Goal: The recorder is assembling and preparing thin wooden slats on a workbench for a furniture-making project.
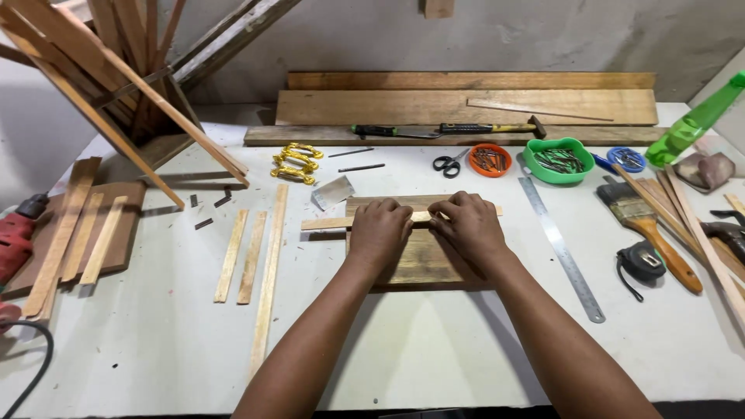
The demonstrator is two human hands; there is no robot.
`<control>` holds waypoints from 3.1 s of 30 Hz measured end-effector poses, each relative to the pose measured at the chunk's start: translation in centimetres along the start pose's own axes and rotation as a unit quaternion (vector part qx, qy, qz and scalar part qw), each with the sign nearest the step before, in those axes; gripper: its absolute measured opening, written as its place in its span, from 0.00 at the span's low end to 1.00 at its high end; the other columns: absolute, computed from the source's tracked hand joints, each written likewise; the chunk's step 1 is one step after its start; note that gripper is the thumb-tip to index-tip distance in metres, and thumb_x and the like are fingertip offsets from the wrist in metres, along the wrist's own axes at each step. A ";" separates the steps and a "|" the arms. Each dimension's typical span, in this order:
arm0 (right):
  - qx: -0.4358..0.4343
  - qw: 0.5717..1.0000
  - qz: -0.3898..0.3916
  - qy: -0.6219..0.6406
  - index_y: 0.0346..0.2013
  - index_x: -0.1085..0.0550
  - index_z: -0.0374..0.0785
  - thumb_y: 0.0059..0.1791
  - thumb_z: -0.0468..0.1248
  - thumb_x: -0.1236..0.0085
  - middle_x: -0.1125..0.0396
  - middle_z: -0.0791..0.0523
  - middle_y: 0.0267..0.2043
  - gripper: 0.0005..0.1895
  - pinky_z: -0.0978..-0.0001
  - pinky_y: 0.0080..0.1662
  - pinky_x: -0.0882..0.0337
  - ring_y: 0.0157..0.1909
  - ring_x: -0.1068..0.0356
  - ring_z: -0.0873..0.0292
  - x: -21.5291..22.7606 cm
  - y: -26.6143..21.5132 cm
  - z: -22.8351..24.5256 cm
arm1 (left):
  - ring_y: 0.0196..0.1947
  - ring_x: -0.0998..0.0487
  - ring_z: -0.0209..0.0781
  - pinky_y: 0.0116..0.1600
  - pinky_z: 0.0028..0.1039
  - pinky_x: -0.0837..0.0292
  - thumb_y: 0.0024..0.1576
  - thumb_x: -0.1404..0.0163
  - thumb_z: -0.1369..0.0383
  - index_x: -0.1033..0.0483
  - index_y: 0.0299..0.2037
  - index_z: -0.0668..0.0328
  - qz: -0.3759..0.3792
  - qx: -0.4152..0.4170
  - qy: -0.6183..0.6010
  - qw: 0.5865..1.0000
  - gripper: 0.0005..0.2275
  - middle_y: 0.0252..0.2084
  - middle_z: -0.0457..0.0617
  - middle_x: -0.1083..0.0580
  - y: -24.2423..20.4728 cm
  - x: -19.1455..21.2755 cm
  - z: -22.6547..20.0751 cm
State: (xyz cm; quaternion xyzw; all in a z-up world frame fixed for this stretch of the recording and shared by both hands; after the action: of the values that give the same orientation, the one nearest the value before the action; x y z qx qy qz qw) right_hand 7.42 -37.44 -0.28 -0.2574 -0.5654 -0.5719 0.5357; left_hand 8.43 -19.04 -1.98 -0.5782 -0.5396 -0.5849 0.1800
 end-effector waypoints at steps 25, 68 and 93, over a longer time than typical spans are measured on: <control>0.054 0.998 -0.014 0.019 0.50 0.20 0.49 0.47 0.48 0.38 0.30 0.54 0.48 0.18 0.53 0.57 0.35 0.53 0.33 0.50 -2.7 2.8 1.8 | 0.51 0.25 0.49 0.59 0.41 0.33 0.60 0.45 0.60 0.20 0.53 0.56 -0.004 0.017 -0.015 1.000 0.15 0.48 0.51 0.23 0.9 0.4 1.4; -0.103 0.876 0.072 0.465 0.53 0.28 0.44 0.54 0.36 0.46 0.28 0.57 0.39 0.12 0.69 0.41 0.26 0.37 0.28 0.65 -7.4 11.2 7.1 | 0.32 0.18 0.34 0.38 0.28 0.24 0.57 0.41 0.61 0.23 0.53 0.52 0.032 0.248 -0.355 0.901 0.16 0.32 0.48 0.18 2.0 3.2 13.8; 0.149 0.981 -0.124 -0.018 0.45 0.23 0.39 0.49 0.33 0.41 0.26 0.54 0.52 0.10 0.62 0.51 0.25 0.54 0.27 0.53 -2.1 -1.7 2.4 | 0.38 0.19 0.50 0.40 0.40 0.23 0.64 0.52 0.57 0.22 0.54 0.55 0.046 0.134 -0.055 0.988 0.15 0.45 0.54 0.22 1.4 0.3 0.8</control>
State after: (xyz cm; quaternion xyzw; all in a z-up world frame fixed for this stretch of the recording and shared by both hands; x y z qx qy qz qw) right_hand 5.77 -34.94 -2.27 -0.1127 -0.6817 -0.5383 0.4826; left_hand 9.91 -18.75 -1.30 -0.6045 -0.5951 -0.4657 0.2520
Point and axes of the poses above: each hand's wrist, its own y-axis towards the middle knuckle, its own x-axis out of the back of the hand, z = x × y, the point moved 3 cm from there along y, towards the middle knuckle
